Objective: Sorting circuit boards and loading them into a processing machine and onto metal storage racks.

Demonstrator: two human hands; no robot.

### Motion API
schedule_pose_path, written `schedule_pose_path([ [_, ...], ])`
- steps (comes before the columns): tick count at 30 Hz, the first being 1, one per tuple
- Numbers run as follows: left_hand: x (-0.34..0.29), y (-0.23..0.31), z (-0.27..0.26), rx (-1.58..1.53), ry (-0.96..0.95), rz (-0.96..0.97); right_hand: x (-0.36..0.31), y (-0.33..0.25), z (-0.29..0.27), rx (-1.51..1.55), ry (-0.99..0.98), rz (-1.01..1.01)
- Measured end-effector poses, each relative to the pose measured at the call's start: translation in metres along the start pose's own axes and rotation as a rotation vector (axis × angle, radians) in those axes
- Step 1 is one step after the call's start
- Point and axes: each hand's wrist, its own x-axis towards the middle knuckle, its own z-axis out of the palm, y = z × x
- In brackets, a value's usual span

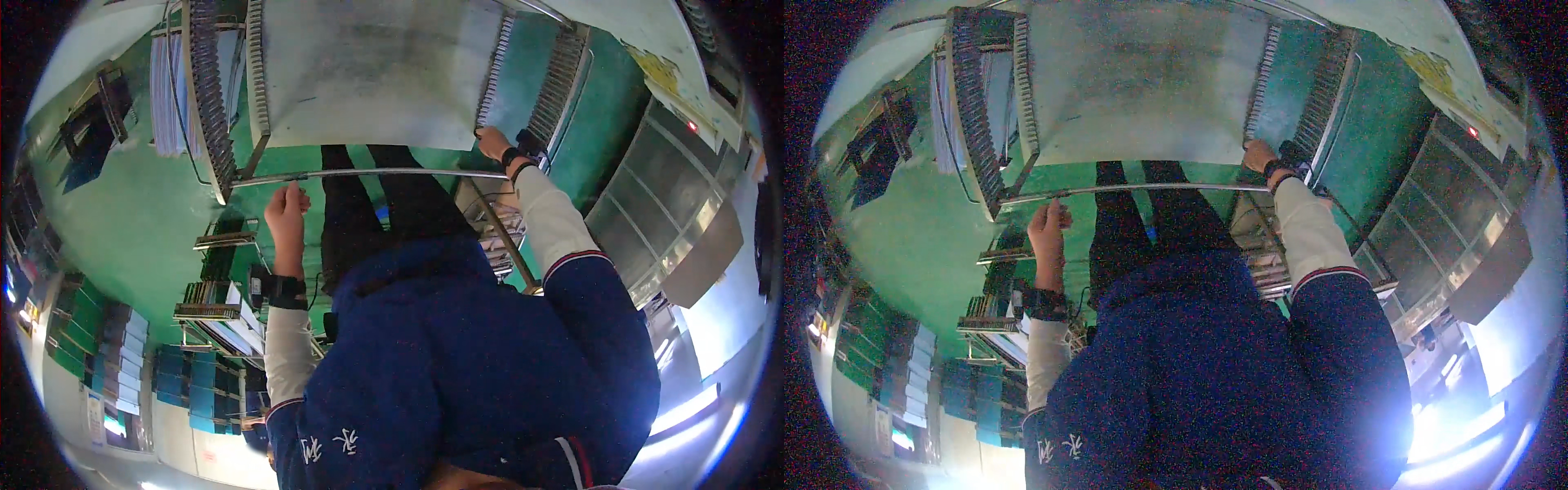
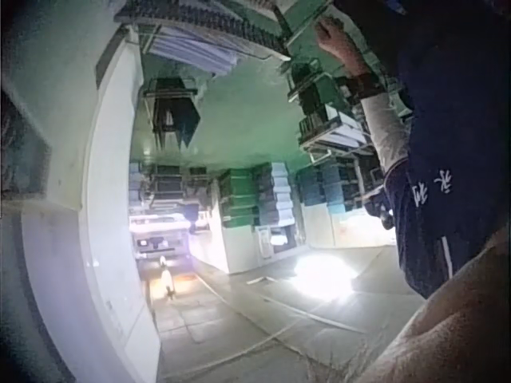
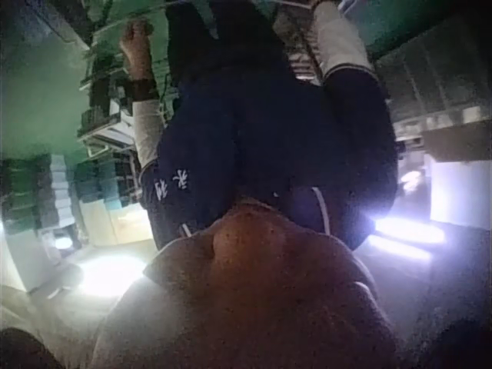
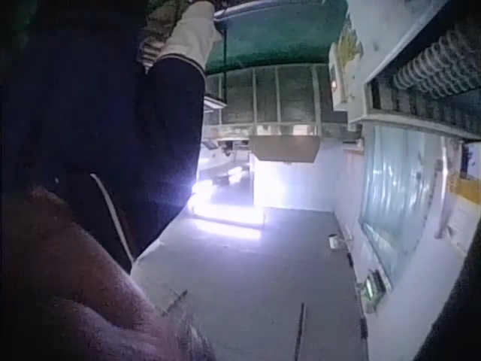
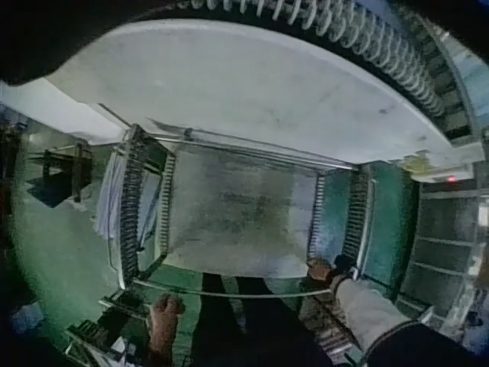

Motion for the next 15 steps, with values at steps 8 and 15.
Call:
schedule_pose_path([
  [8,0.000,-0.001,0.000,-0.025,-0.021,0.020,-0.009,-0.007,0.004,0.063,0.097,-0.005],
  [15,0.004,-0.006,-0.003,-0.076,-0.064,-0.021,-0.021,-0.006,-0.012,-0.131,0.014,-0.176],
])
